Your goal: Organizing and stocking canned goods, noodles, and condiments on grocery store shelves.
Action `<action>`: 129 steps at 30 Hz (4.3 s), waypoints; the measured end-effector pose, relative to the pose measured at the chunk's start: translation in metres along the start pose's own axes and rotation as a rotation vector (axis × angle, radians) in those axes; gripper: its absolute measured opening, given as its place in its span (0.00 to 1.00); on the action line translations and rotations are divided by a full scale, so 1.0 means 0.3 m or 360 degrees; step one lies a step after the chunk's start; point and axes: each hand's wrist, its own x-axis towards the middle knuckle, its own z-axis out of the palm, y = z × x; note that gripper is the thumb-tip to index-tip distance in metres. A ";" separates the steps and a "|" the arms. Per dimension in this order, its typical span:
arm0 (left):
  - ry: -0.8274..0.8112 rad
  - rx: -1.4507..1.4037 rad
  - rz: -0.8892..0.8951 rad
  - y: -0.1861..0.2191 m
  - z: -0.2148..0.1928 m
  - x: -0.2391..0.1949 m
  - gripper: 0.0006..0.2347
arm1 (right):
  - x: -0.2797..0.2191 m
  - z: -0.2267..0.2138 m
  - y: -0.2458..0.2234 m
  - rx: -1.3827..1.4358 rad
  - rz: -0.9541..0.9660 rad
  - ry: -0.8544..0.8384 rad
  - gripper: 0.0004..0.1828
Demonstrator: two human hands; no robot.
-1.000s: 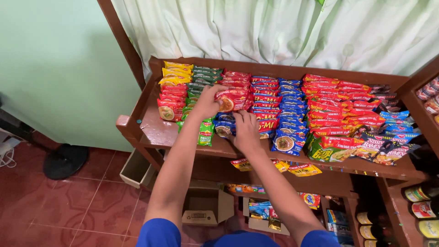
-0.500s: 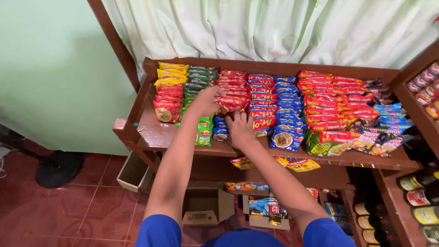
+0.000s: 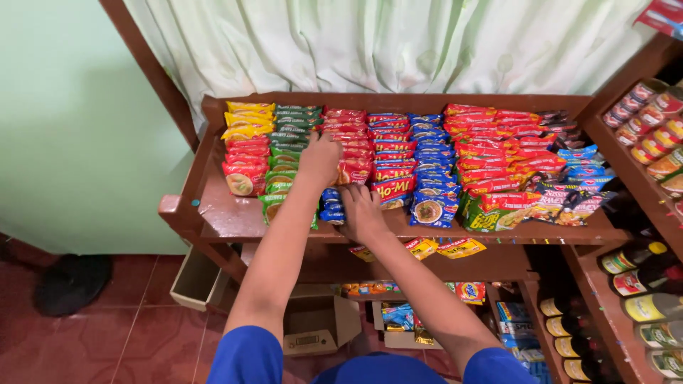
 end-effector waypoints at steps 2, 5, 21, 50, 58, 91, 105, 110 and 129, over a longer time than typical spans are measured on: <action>0.0025 0.0124 -0.0054 0.083 -0.139 -0.018 0.15 | -0.008 0.025 0.012 0.0075 -0.0060 0.0039 0.51; -0.0352 -0.0244 -0.0076 0.069 -0.107 -0.021 0.18 | -0.010 0.007 0.006 0.0123 -0.0056 -0.0015 0.49; -0.0116 0.0023 -0.0114 0.028 0.029 -0.106 0.19 | -0.039 -0.061 0.023 0.0091 -0.0093 -0.0084 0.48; -0.0271 0.0000 -0.0245 0.154 -0.121 -0.311 0.17 | -0.160 0.097 0.045 0.0527 0.0039 0.0698 0.31; 0.0136 0.0066 -0.0059 0.142 -0.024 -0.390 0.14 | -0.161 0.101 0.036 0.0703 0.0202 0.0610 0.32; 0.0350 -0.0894 -0.0330 0.304 0.102 -0.600 0.25 | -0.232 0.136 0.036 0.0918 0.0438 0.0331 0.47; 0.0361 -0.1358 -0.0331 0.313 0.053 -0.666 0.27 | -0.305 0.050 -0.079 0.0662 0.0436 0.0580 0.46; 0.0013 -0.1804 -0.0729 0.362 -0.022 -0.695 0.27 | -0.385 0.027 -0.130 0.0741 0.0702 0.0657 0.44; -0.0375 -0.1982 -0.0260 0.768 0.292 -0.794 0.20 | -0.872 -0.080 0.002 0.0605 0.1246 0.0942 0.42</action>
